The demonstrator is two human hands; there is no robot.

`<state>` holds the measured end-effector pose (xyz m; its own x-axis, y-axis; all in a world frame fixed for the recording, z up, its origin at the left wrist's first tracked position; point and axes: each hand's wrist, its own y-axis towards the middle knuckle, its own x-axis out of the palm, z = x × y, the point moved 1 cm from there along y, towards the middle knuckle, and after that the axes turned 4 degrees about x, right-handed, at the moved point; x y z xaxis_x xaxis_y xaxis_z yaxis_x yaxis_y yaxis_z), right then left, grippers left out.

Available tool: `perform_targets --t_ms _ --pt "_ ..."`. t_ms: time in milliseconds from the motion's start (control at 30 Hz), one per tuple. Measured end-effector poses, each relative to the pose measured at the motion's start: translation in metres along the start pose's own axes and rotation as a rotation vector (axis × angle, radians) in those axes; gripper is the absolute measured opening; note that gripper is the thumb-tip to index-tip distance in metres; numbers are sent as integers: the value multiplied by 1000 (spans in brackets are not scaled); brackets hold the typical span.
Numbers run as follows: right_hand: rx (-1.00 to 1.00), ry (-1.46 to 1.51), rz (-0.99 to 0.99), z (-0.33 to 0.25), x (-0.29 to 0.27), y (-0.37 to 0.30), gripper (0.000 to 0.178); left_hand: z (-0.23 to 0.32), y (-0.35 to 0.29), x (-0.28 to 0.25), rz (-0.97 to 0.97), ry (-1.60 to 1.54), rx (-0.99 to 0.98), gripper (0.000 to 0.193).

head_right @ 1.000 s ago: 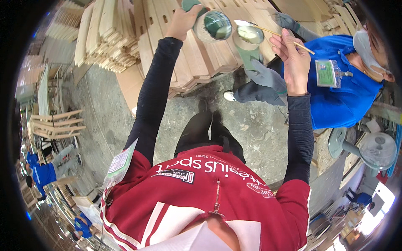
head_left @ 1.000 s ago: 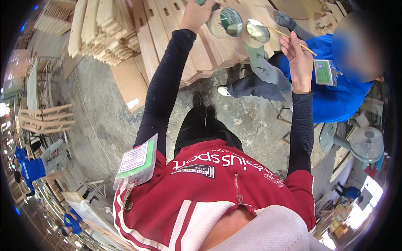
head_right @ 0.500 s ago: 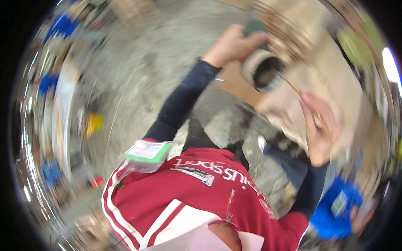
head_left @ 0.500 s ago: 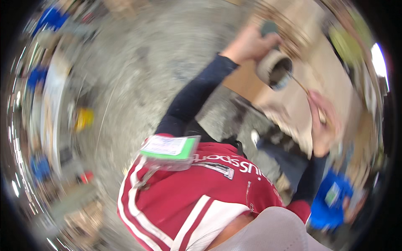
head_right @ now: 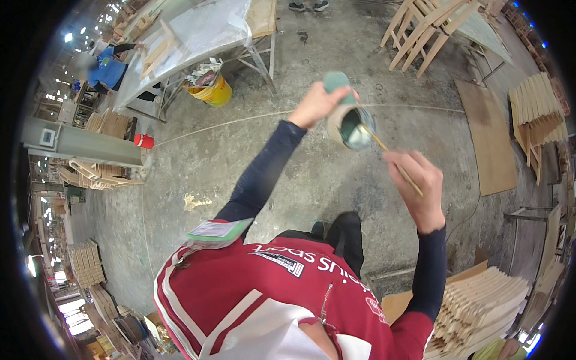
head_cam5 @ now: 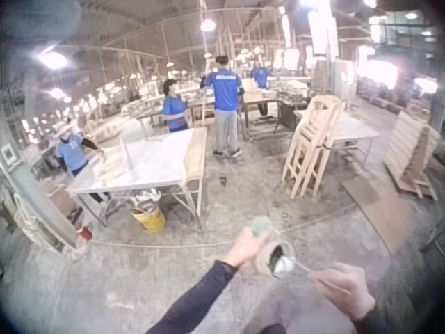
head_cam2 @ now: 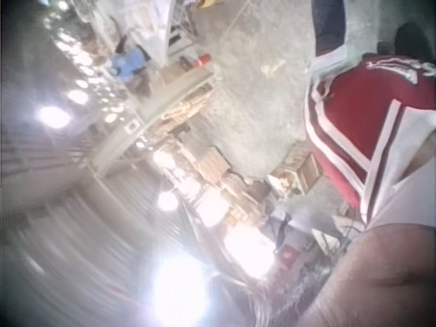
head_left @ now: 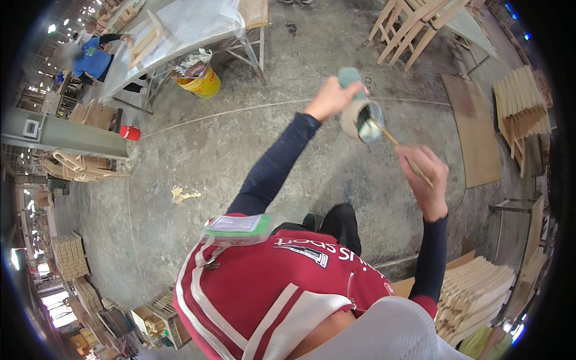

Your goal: The person applies a white adhesive to pre-drilled holes in curved wooden slats using a small brush and a container. They repeatedly dip the brush into the container and fill the holes on multiple slats arranged on a metal rack.

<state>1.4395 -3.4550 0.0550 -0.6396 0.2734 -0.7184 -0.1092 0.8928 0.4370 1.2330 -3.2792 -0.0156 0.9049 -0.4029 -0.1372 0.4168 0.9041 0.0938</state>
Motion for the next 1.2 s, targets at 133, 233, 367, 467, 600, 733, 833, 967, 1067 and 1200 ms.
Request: perform_targets --t_ms 133,233,367,467,600,733,833,967,1067,1200 --pt "-99 44 -151 61 38 134 13 -18 107 -68 126 88 12 29" --pt "-242 95 -198 111 70 247 12 -30 194 -119 197 43 77 28" --pt "-294 136 -308 163 104 391 10 -42 314 -184 309 55 131 29" --pt "-341 212 -438 194 129 488 11 -61 388 -232 386 81 122 29" --pt "-420 186 -470 228 157 609 14 -84 477 -297 516 -12 49 27" --pt "-420 215 -353 277 202 727 19 -135 559 -386 766 -105 55 26" --pt "-350 288 -272 320 242 827 20 -164 613 -448 996 -316 43 24" --pt "-207 373 -299 369 265 945 17 -199 684 -512 1193 -528 -67 25" --pt "-174 493 -257 406 304 1036 16 -243 743 -567 1217 -851 5 26" --pt "-267 558 -229 443 372 1161 14 -255 843 -603 1312 -993 28 27"
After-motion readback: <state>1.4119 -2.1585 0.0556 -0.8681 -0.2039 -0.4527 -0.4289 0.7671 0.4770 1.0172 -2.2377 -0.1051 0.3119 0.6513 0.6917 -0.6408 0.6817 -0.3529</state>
